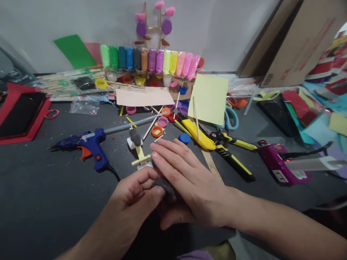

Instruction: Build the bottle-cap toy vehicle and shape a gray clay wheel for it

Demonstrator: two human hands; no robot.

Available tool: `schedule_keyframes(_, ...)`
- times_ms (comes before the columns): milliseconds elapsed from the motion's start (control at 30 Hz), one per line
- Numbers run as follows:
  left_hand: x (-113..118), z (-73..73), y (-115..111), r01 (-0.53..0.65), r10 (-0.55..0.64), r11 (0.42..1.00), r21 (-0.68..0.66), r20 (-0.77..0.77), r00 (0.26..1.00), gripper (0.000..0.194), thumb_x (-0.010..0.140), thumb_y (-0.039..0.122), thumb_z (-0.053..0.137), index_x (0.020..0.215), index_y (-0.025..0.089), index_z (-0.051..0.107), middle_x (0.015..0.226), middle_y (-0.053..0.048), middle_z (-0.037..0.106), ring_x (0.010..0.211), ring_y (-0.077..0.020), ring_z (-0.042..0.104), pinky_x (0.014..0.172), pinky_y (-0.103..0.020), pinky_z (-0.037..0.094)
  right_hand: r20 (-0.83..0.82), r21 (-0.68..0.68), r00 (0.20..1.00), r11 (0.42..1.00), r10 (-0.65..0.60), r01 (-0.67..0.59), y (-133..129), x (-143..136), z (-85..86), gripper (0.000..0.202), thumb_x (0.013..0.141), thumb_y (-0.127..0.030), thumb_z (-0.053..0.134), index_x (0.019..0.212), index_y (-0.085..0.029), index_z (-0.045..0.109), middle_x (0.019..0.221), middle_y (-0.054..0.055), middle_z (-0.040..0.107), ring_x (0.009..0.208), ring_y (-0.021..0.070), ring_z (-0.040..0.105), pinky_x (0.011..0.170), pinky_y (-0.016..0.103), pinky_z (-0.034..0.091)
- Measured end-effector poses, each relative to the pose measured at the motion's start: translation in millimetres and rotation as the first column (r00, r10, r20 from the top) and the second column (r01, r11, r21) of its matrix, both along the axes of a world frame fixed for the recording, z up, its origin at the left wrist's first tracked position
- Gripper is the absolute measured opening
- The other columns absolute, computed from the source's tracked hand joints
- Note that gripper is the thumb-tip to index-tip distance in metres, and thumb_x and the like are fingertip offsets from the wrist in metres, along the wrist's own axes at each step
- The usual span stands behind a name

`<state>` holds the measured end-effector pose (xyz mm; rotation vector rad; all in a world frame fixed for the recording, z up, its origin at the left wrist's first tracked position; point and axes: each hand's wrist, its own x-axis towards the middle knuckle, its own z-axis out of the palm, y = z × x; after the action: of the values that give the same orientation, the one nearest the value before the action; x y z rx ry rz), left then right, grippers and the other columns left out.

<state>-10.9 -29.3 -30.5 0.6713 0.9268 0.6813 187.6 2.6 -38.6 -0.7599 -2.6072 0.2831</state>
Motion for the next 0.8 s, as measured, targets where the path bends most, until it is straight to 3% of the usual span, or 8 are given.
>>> schedule_keyframes(167, 0.9, -3.2, 0.7, -0.012, 0.012, 1.000, -0.007, 0.055, 0.998, 0.017, 0.093, 0.038, 0.071, 0.100, 0.024, 0.077, 0.081, 0.000, 0.073, 0.073, -0.0130, 0.065, 0.072, -0.023, 0.053, -0.059, 0.015, 0.998, 0.999, 0.029, -0.029, 0.0, 0.2, -0.7, 0.086, 0.094, -0.065, 0.060, 0.149, -0.002, 0.039, 0.158, 0.027, 0.044, 0.155, 0.0343, 0.028, 0.126, 0.058, 0.025)
schedule_keyframes(333, 1.6, -3.2, 0.7, -0.029, 0.033, 0.999, -0.034, 0.109, 0.994, 0.025, 0.094, 0.035, 0.072, 0.118, 0.028, 0.075, 0.087, 0.000, 0.075, 0.075, -0.0124, 0.066, 0.075, -0.023, 0.054, -0.072, -0.028, 0.994, 0.997, 0.076, -0.078, -0.2, -0.6, -0.6, 0.085, 0.093, -0.063, 0.063, 0.146, 0.000, 0.042, 0.155, 0.028, 0.047, 0.156, 0.0339, 0.028, 0.126, 0.056, 0.026)
schedule_keyframes(533, 0.9, -0.2, 0.5, -0.022, 0.027, 0.998, -0.055, 0.094, 0.995, 0.013, 0.092, 0.032, 0.074, 0.102, 0.023, 0.078, 0.084, 0.000, 0.076, 0.073, -0.0109, 0.067, 0.072, -0.019, 0.054, -0.134, -0.052, 0.987, 0.994, 0.092, -0.100, 3.0, 3.1, 0.2, 0.085, 0.094, -0.062, 0.062, 0.147, 0.001, 0.040, 0.155, 0.029, 0.046, 0.156, 0.0314, 0.027, 0.126, 0.052, 0.028)
schedule_keyframes(800, 1.3, -2.0, -0.8, 0.020, -0.014, 0.999, -0.048, 0.126, 0.992, 0.014, 0.092, 0.033, 0.074, 0.103, 0.024, 0.078, 0.082, 0.000, 0.076, 0.072, -0.0118, 0.068, 0.070, -0.020, 0.054, -0.172, -0.103, 0.978, 0.986, 0.115, -0.134, 5.0, 1.9, 1.7, 0.077, 0.094, -0.060, 0.064, 0.141, -0.002, 0.047, 0.151, 0.028, 0.051, 0.155, 0.0302, 0.030, 0.124, 0.051, 0.032)
